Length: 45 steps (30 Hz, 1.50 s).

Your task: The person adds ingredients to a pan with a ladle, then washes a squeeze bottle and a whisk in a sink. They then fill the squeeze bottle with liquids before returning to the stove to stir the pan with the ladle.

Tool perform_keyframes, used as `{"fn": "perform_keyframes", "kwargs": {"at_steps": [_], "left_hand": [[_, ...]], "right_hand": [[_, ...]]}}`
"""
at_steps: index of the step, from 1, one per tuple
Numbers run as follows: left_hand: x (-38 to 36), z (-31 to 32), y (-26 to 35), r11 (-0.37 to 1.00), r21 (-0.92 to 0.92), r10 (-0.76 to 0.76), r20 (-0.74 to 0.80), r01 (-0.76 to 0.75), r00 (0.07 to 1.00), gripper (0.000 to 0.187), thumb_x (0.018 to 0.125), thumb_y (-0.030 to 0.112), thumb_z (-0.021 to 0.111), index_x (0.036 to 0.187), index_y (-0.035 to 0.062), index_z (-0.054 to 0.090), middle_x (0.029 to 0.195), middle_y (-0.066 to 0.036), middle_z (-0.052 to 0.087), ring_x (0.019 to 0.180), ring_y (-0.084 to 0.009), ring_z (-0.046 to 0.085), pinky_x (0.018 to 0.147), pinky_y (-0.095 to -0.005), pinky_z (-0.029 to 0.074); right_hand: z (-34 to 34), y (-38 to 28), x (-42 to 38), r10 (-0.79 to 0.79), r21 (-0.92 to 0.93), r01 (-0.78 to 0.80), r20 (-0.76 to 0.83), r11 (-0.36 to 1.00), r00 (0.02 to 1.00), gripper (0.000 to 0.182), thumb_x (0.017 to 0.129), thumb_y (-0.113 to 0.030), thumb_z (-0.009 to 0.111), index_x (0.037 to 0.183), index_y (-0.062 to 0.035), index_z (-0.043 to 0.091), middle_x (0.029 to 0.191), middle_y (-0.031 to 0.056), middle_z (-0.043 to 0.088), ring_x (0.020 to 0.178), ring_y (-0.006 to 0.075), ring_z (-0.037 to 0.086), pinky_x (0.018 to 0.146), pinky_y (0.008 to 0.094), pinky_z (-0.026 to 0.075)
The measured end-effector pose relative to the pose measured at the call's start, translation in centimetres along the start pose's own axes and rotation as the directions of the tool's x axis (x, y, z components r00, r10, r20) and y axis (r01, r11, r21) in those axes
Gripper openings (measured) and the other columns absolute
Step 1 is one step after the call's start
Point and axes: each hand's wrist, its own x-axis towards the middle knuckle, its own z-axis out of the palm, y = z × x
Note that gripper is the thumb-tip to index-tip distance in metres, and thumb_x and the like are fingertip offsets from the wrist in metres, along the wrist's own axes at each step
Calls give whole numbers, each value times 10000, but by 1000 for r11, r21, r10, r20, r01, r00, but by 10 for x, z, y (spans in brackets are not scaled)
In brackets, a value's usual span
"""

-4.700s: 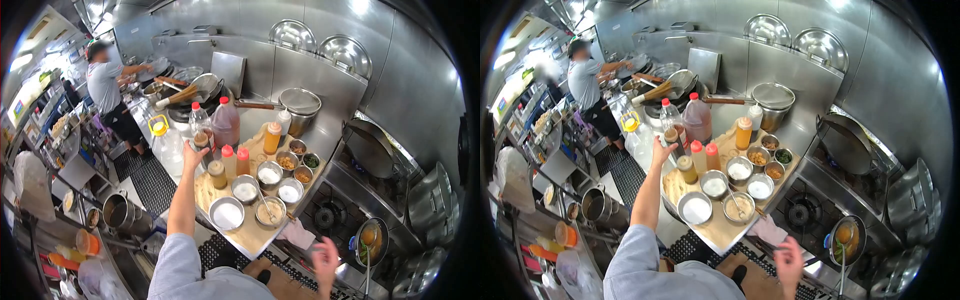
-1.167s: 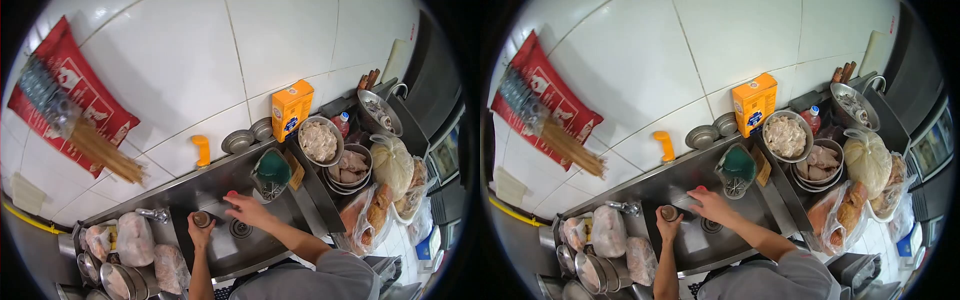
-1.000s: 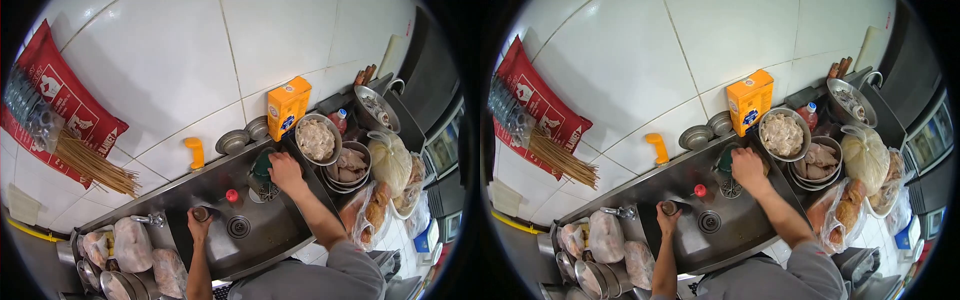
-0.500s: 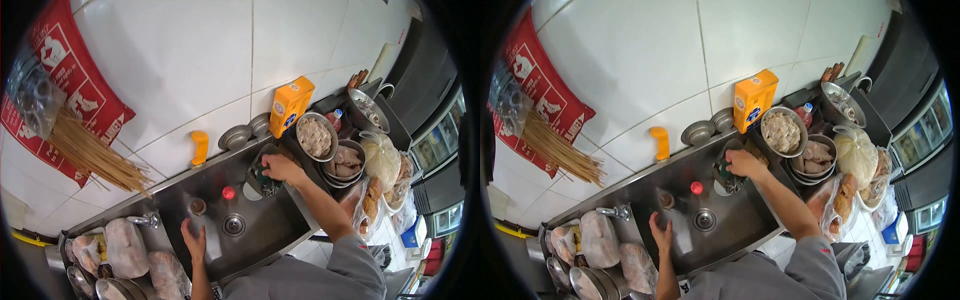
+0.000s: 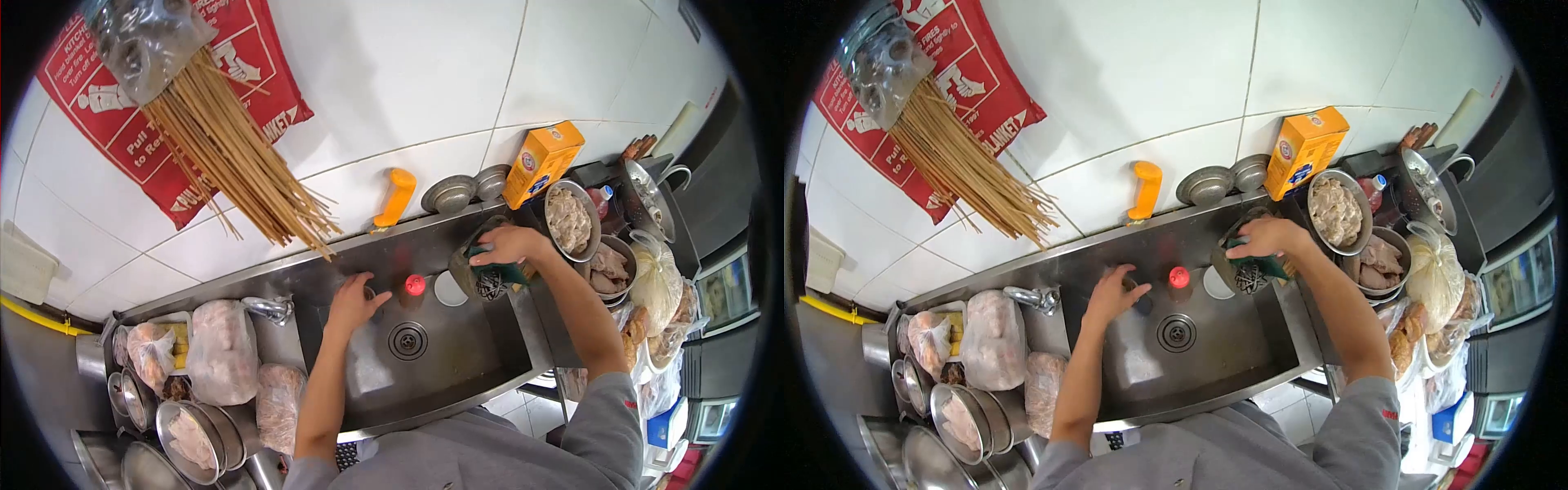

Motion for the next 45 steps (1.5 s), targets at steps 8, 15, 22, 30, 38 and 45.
{"fn": "perform_keyframes", "kwargs": {"at_steps": [8, 15, 22, 30, 38, 45], "left_hand": [[59, 20, 29, 792, 604, -351, 566, -87, 746, 527, 782, 437, 617, 1071, -4, 617, 1074, -211, 611, 988, -364, 597, 837, -459, 478], [60, 115, -10, 211, 966, -538, 241, -148, 808, 330, 819, 237, 549, 1103, 92, 637, 1093, -119, 616, 912, -409, 593, 646, -627, 464], [45, 50, -38, 478, 873, -725, 454, -96, 519, 586, 625, 407, 717, 1097, 70, 634, 1100, -89, 620, 919, -350, 611, 669, -565, 494], [-55, 37, -117, 656, 207, -688, 561, 726, 461, 676, 635, 527, 711, 1113, 62, 597, 854, -131, 635, 706, -202, 640, 611, -315, 528], [-125, 78, -103, -9, -443, -382, 830, 897, 406, 501, 803, 506, 588, 1076, 88, 545, 943, -110, 591, 775, -240, 601, 682, -425, 545], [-146, 104, -121, -248, -552, -239, 831, 796, 502, 582, 844, 544, 504, 1093, 17, 527, 937, -149, 615, 721, -291, 635, 588, -370, 571]], "right_hand": [[21, 20, 15, -168, 72, 173, -60, 982, 984, 577, 824, -498, 505, 1185, -52, 568, 1153, 173, 580, 1088, 300, 531, 934, 407, 404], [28, -9, 46, 135, -227, -130, 9, 965, 991, 499, 837, -497, 485, 1177, -147, 587, 1183, 106, 577, 1104, 269, 533, 792, 402, 499], [-8, 17, 1, -9, 352, -85, 257, 932, 966, 460, 748, -410, 639, 1143, -177, 616, 1135, 58, 591, 1069, 209, 529, 642, 389, 530], [-8, -20, -80, 73, 338, 294, -758, 894, 648, 454, 660, -187, 637, 1112, -152, 630, 980, 155, 522, 921, 292, 528, 835, 320, 451], [229, -146, 12, -24, 749, 453, -506, 483, 862, 424, 743, -120, 609, 1159, -202, 619, 922, 123, 463, 869, 240, 499, 773, 322, 433], [301, -163, 116, 93, 546, 292, -570, 785, 816, 461, 760, -276, 637, 1185, -118, 550, 1041, 224, 430, 904, 396, 540, 790, 446, 469]]}}
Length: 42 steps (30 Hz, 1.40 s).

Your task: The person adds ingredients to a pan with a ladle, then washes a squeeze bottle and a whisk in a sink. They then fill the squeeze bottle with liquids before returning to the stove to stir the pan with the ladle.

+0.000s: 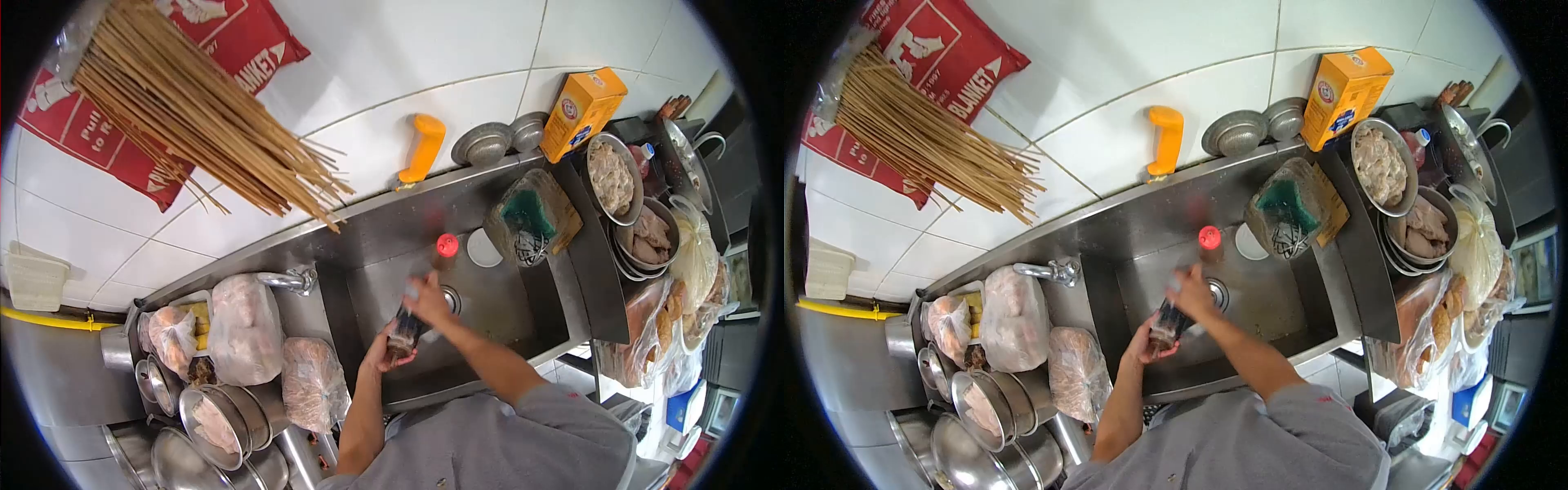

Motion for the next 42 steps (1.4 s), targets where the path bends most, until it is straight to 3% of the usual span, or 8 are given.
{"fn": "perform_keyframes", "kwargs": {"at_steps": [5, 14, 19, 21, 24, 28, 36, 42], "left_hand": [[2, 7, 0, 998, 29, -53, -17, 53, 998, 604, 840, 546, 502, 1065, -13, 539, 914, -161, 617, 749, -293, 637, 633, -388, 570], [34, -10, -6, 982, -41, -182, 35, 184, 983, 567, 842, 519, 513, 1106, 18, 541, 997, -143, 606, 875, -273, 604, 758, -434, 534], [37, -11, -2, 872, 451, -172, -81, 190, 982, 498, 826, 452, 596, 1087, 29, 564, 1016, -92, 614, 933, -232, 585, 773, -380, 505], [39, -9, -4, 925, 342, -163, -42, 167, 986, 475, 838, 441, 589, 1095, 42, 564, 1013, -84, 614, 929, -218, 583, 781, -345, 488], [35, 6, -3, 934, 325, -113, -119, 146, 986, 523, 862, 498, 525, 1169, 75, 510, 1060, -79, 602, 931, -203, 586, 797, -363, 476], [45, 32, -14, 973, 157, -159, -68, 168, 985, 550, 868, 523, 498, 1205, 89, 500, 1108, -94, 596, 977, -228, 591, 802, -379, 496], [75, 10, -25, 993, -71, -86, 55, 90, 995, 583, 839, 575, 502, 1159, 90, 533, 1053, -116, 615, 851, -269, 632, 723, -426, 524], [76, -7, -24, 843, -396, -203, 391, 363, 898, 539, 894, 462, 428, 1211, 29, 478, 1124, -169, 570, 993, -386, 562, 833, -539, 470]], "right_hand": [[-7, -18, -40, -227, 111, 224, 16, 968, 974, 393, 735, -243, 663, 1087, -79, 603, 932, 233, 562, 853, 397, 574, 753, 422, 483], [-7, 19, -50, 70, 120, -66, -32, 991, 997, 172, 698, -198, 673, 806, -66, 655, 738, 162, 641, 699, 330, 639, 642, 430, 506], [-11, 42, -35, 225, -160, -208, 94, 965, 970, 368, 673, -69, 591, 1038, -59, 551, 1144, 222, 509, 1106, 389, 465, 930, 435, 390], [10, 60, -38, 383, -167, -384, -38, 908, 923, 426, 674, -45, 564, 1098, -46, 527, 1232, 242, 445, 1173, 410, 401, 984, 431, 352], [22, 49, -79, -212, -285, 217, 48, 934, 976, 521, 707, -56, 532, 1221, 0, 461, 1279, 272, 394, 1206, 427, 364, 1033, 472, 291], [5, 28, -52, 268, -225, -289, -121, 931, 956, 446, 745, -137, 614, 1180, -78, 534, 1155, 265, 450, 1083, 434, 455, 911, 482, 400], [-30, 28, -59, 243, 10, -244, 76, 970, 967, 348, 728, -231, 676, 985, -2, 623, 831, 252, 617, 836, 377, 614, 740, 455, 485], [-3, 49, -70, 288, 30, -287, -104, 958, 952, 416, 780, -189, 593, 1143, 3, 532, 1146, 268, 514, 1077, 419, 486, 942, 459, 384]]}}
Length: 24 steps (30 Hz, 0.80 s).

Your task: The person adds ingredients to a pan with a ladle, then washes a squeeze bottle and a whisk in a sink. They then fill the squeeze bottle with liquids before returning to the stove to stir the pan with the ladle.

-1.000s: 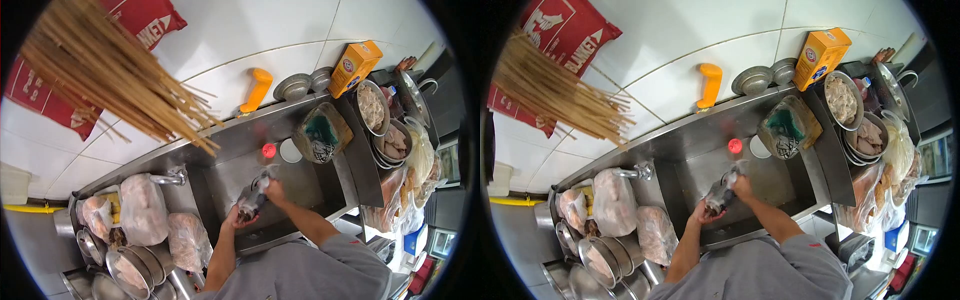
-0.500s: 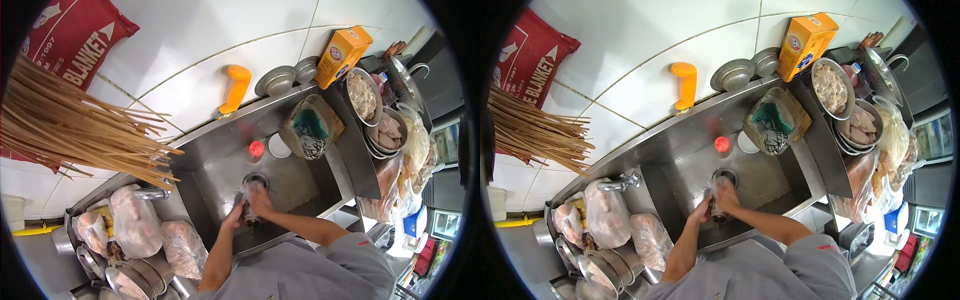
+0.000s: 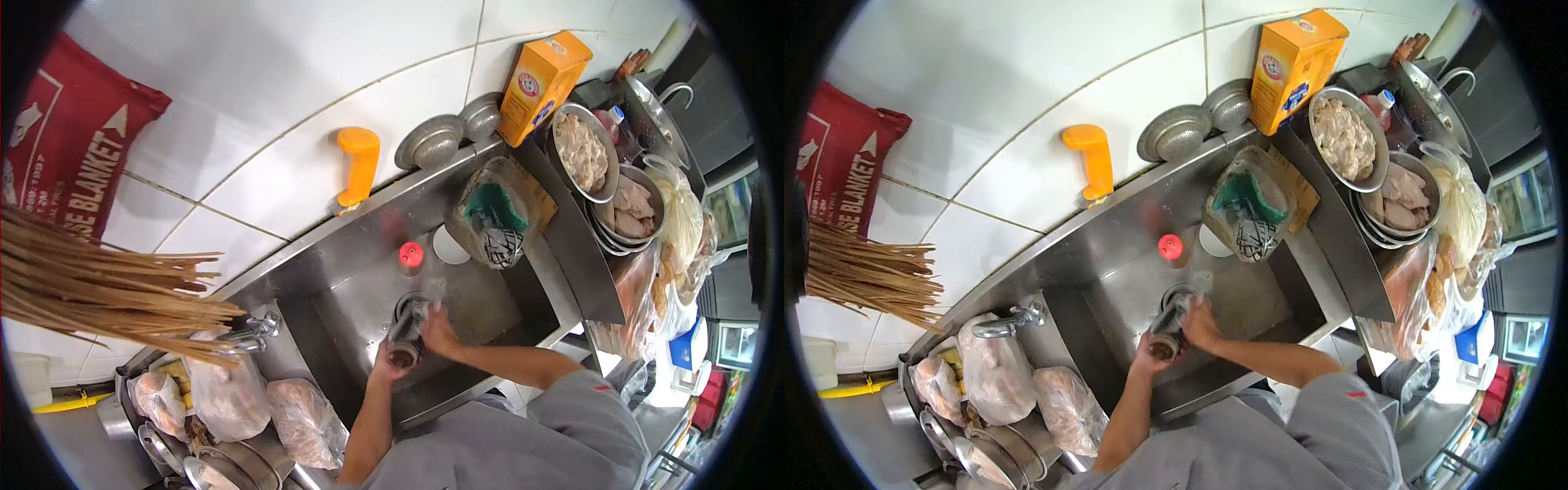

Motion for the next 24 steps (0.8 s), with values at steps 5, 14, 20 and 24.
{"fn": "perform_keyframes", "kwargs": {"at_steps": [5, 14, 20, 24], "left_hand": [[-14, 63, 3, 968, 166, 249, -532, -189, 809, 498, 906, 395, 408, 1248, 36, 444, 1141, -172, 562, 1021, -353, 561, 895, -520, 448], [-16, 77, -17, 761, 645, 327, -471, 67, 819, 698, 790, 654, 508, 1224, 108, 490, 989, -60, 636, 821, -198, 634, 698, -364, 521], [18, 42, -6, 845, 530, 286, -327, -76, 901, 600, 813, 621, 508, 1119, 109, 569, 963, -67, 648, 804, -215, 640, 661, -390, 533], [14, 37, -17, 876, 481, 273, -443, -31, 854, 589, 846, 597, 468, 1165, 107, 538, 1026, -96, 628, 876, -252, 623, 756, -418, 514]], "right_hand": [[-24, -7, 2, -453, 55, 450, 138, 891, 881, 448, 823, -154, 524, 1244, -25, 445, 1240, 269, 442, 1137, 436, 426, 957, 487, 353], [-10, -36, -14, -35, -84, 63, 308, 994, 951, 491, 863, -319, 514, 1284, -80, 429, 1254, 260, 421, 1178, 414, 390, 952, 452, 377], [-22, -19, 37, -22, 87, 18, 50, 996, 998, 342, 782, -304, 612, 985, -31, 636, 916, 218, 615, 898, 389, 588, 809, 420, 473], [-45, -49, -12, -204, 37, 204, 361, 978, 910, 382, 760, -298, 600, 975, 18, 605, 993, 259, 590, 942, 392, 579, 812, 447, 473]]}}
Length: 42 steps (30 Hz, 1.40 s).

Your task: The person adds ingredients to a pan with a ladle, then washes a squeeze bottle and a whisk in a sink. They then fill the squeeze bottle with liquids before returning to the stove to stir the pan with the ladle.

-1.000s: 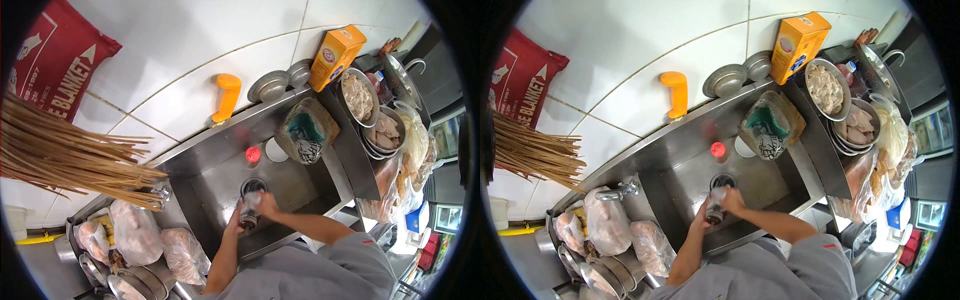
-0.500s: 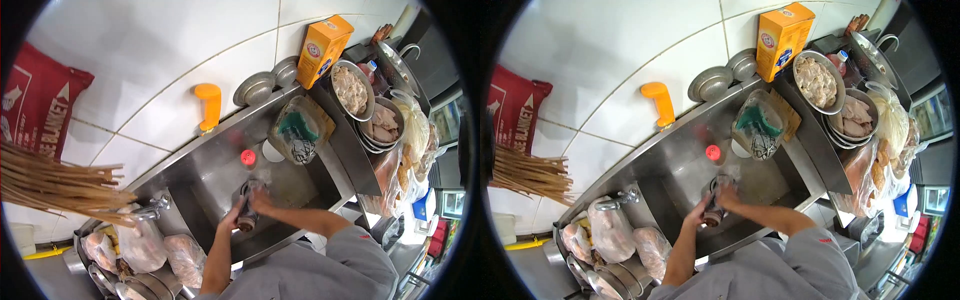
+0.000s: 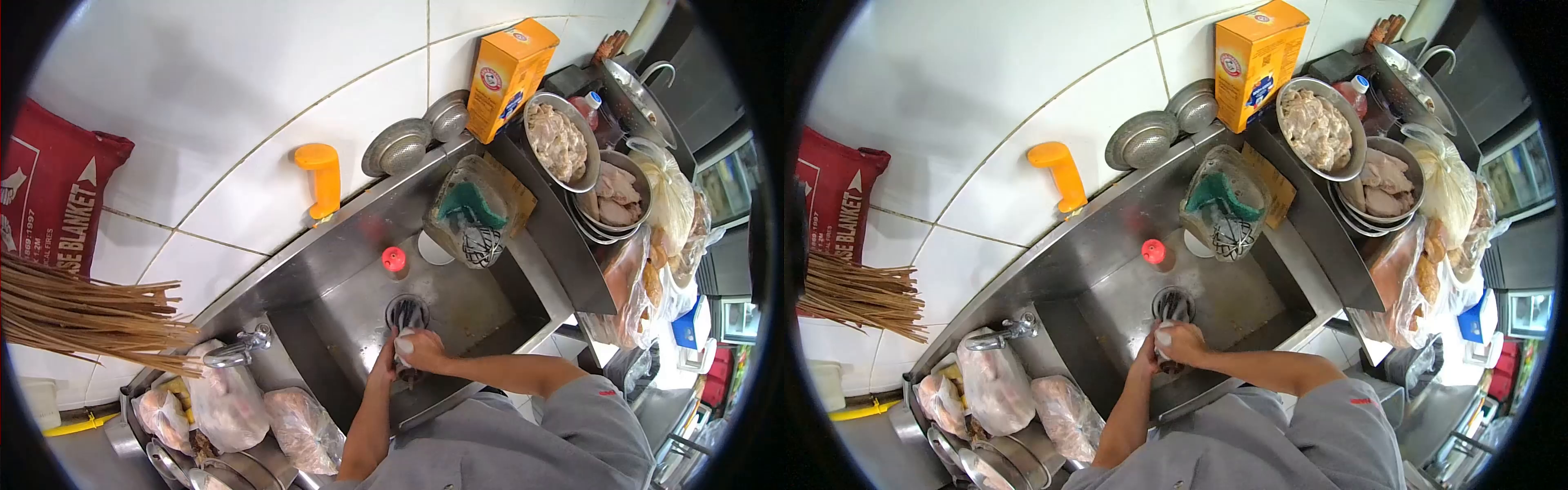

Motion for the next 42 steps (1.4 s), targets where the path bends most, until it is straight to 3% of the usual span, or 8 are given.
{"fn": "perform_keyframes", "kwargs": {"at_steps": [13, 16, 19, 23, 25, 31, 34, 42], "left_hand": [[23, -16, -5, 999, -53, 14, 73, -11, 997, 668, 807, 639, 489, 1191, 93, 529, 1089, -104, 609, 918, -265, 617, 766, -435, 518], [15, -11, 3, 1000, -9, -19, 156, 20, 988, 660, 803, 615, 524, 1201, 89, 524, 1086, -106, 614, 896, -252, 626, 757, -422, 526], [-13, 3, 5, 995, 94, 45, 6, -45, 999, 643, 823, 599, 509, 1215, 90, 516, 1080, -104, 619, 927, -246, 619, 778, -417, 520], [3, -8, 4, 984, 161, 75, 1, -75, 997, 588, 860, 573, 473, 1197, 94, 526, 1068, -105, 621, 918, -228, 620, 771, -400, 519], [0, -2, 11, 985, 166, 39, 19, -42, 999, 581, 862, 570, 470, 1185, 91, 532, 1060, -111, 621, 897, -235, 623, 764, -396, 518], [-5, 8, 26, 958, 280, 67, -40, -53, 997, 589, 866, 549, 459, 1231, 88, 501, 1136, -111, 592, 962, -251, 606, 813, -409, 501], [9, -17, 11, 975, 203, 95, -42, -85, 995, 589, 832, 540, 529, 1209, 88, 509, 1089, -113, 606, 927, -230, 621, 778, -381, 520], [-82, 17, 25, 977, 71, 187, 161, -200, 969, 557, 791, 496, 599, 1092, 32, 528, 831, -136, 627, 679, -270, 649, 596, -374, 555]], "right_hand": [[45, 58, 14, -89, 70, 90, -26, 993, 996, 550, 836, -171, 524, 1347, -64, 352, 1363, 263, 326, 1296, 397, 272, 1054, 433, 276], [31, 36, 38, 633, 418, -597, 63, 685, 771, 652, 817, -233, 513, 1396, -74, 258, 1395, 299, 235, 1312, 417, 220, 1077, 434, 229], [49, 21, -12, 357, 148, -402, 258, 904, 898, 666, 817, -239, 509, 1403, -67, 243, 1443, 304, 65, 1318, 448, 191, 1080, 427, 230], [48, 48, 7, 230, 191, -249, 119, 949, 966, 668, 842, -294, 485, 1406, -54, 220, 1440, 307, 89, 1320, 450, 181, 1081, 423, 229], [23, 52, 44, 625, 641, -608, 246, 468, 740, 690, 870, -392, 448, 1405, -38, 195, 1432, 301, 151, 1332, 453, 137, 1090, 436, 197], [25, 1, -24, 487, 168, -536, 261, 827, 833, 702, 877, -460, 482, 1405, -59, 252, 1436, 253, 189, 1351, 377, 142, 1090, 416, 187], [45, 48, 11, -57, 119, 54, 19, 991, 998, 532, 871, -417, 468, 1344, -183, 395, 1381, 293, 251, 1313, 438, 161, 1064, 445, 251], [29, 35, 70, 578, 514, -424, -183, 746, 795, 473, 826, -389, 589, 1137, -42, 506, 1160, 220, 534, 1143, 386, 447, 970, 435, 357]]}}
